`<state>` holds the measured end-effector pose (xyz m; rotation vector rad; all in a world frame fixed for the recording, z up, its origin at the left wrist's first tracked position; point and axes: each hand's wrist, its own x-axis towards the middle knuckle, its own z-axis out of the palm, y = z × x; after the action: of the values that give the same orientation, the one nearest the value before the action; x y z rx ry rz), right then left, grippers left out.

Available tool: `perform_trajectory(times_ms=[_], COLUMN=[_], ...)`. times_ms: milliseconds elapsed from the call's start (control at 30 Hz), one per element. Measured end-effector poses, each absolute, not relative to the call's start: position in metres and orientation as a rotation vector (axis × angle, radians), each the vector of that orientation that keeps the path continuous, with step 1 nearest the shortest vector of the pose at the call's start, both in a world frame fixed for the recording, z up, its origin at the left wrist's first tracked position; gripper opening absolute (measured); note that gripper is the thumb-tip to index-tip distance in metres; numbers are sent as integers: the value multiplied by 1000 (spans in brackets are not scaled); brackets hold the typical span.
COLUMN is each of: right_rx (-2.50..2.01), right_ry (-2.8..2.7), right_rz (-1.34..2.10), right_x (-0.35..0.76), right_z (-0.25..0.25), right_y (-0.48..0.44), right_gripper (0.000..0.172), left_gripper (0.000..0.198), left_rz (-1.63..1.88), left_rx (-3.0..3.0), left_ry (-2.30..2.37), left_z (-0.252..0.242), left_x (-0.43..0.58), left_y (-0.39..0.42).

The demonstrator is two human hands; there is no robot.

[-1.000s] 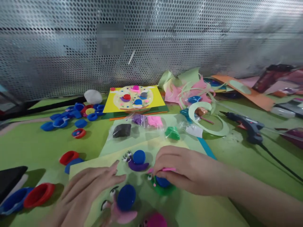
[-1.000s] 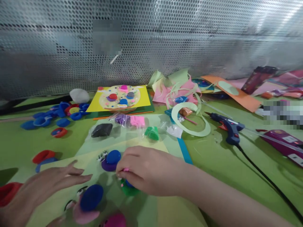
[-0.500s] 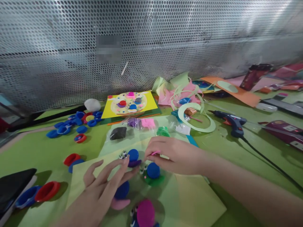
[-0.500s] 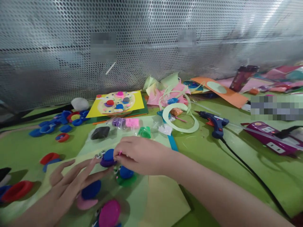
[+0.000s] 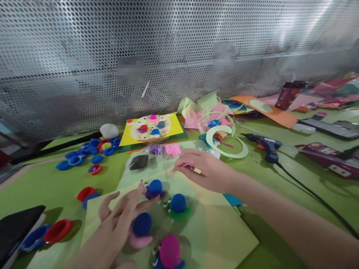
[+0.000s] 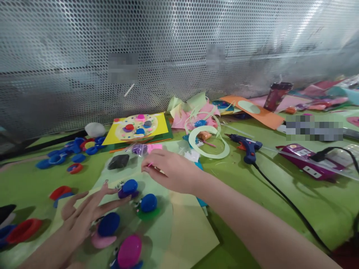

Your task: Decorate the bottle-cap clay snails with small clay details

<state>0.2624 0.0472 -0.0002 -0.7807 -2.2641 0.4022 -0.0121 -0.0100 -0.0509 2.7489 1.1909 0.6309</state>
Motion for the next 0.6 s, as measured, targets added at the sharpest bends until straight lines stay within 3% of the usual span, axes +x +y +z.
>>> perform_trajectory(times_ms=[167,400,600], right_rx=[-787,-829,-895], right_ry=[-2287,-2315,-2356], right_rz=[402,420,381], right_x=[260,259,258], right_z=[-1,-1,-2], right_y=[45,45,49], right_gripper=[19,19,20], left_gripper=[81,85,82], left_rz=[596,292,528], left_rx=[2765,3046,2916], left_ry=[1102,869,1021], left_z=[-44,-35,-46], left_x=[-9,-21,-15], left_y=[-13,-1,-7])
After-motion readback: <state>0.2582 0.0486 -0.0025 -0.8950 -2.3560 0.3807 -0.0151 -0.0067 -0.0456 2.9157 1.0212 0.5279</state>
